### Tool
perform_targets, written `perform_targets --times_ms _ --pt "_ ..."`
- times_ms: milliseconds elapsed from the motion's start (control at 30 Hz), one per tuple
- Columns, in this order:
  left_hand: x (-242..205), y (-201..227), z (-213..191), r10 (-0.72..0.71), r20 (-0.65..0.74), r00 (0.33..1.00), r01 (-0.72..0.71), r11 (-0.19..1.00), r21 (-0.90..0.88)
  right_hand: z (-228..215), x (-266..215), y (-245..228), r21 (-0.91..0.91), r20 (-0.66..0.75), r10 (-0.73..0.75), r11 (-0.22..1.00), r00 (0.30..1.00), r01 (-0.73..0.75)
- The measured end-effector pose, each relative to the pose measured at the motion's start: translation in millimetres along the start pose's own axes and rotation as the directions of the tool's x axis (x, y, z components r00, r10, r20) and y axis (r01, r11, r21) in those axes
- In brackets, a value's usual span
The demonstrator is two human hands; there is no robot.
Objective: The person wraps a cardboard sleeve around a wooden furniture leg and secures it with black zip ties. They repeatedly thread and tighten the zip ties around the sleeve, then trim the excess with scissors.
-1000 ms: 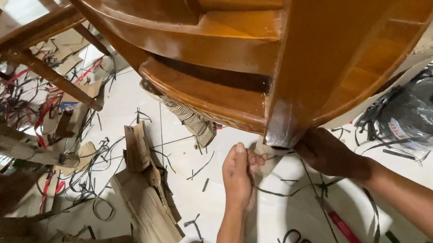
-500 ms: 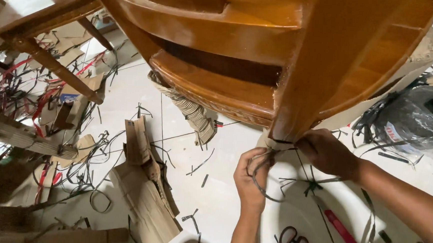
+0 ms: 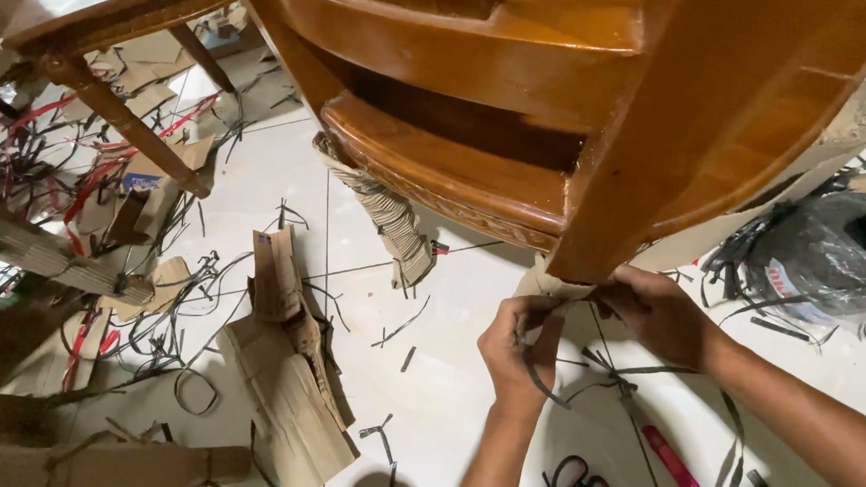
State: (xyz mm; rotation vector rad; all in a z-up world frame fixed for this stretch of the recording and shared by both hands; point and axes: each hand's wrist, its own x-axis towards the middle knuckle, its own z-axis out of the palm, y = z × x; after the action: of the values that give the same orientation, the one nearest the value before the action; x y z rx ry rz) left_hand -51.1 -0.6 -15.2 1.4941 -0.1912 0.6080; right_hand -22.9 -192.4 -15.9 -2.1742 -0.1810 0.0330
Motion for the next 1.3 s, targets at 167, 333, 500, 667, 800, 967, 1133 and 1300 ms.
perform_targets --times_ms 167,333,500,667,800,967,1133,1300 --pt "1.7 7.7 0.6 0.086 -0.009 0.996 -0.086 0.995 0.042 -0.7 -21.2 -8.3 0.131 -0.084 0.066 0.99 0.994 -0.055" --pt "-0.7 -6.1 3.7 0.194 -0.008 0.981 -0.193 0.98 0.055 2.2 -34.1 -15.4 0.162 -0.159 0.047 0.987 0.986 -0.021" --pt "1.2 -10.2 3.6 0.237 0.01 0.971 -0.237 0.969 0.075 9.0 -44.6 -7.3 -0.171 -0.222 -0.147 0.979 0.964 0.11" --pt "4.9 -13.4 3.5 0.279 0.052 0.959 -0.282 0.958 0.046 13.4 -48.6 -0.6 -0.453 -0.173 -0.596 0.755 0.784 0.474" --pt "7.6 -13.6 2.4 0.328 0.069 0.942 -0.332 0.943 0.04 12.9 -48.7 -8.2 -0.499 -0.124 -0.688 0.666 0.715 0.555" --pt "6.0 -20.1 2.7 0.35 0.084 0.933 -0.353 0.935 0.023 16.4 -42.4 0.8 -0.627 -0.068 -0.838 0.458 0.542 0.63" --pt "8.3 -21.1 2.9 0.408 0.084 0.909 -0.413 0.909 0.05 18.8 -36.6 10.6 -0.609 -0.019 -0.901 0.354 0.433 0.71" --pt "9.1 -16.8 4.9 0.419 0.107 0.902 -0.428 0.9 0.084 19.1 -35.4 -7.6 -0.626 -0.06 -0.908 0.357 0.414 0.693"
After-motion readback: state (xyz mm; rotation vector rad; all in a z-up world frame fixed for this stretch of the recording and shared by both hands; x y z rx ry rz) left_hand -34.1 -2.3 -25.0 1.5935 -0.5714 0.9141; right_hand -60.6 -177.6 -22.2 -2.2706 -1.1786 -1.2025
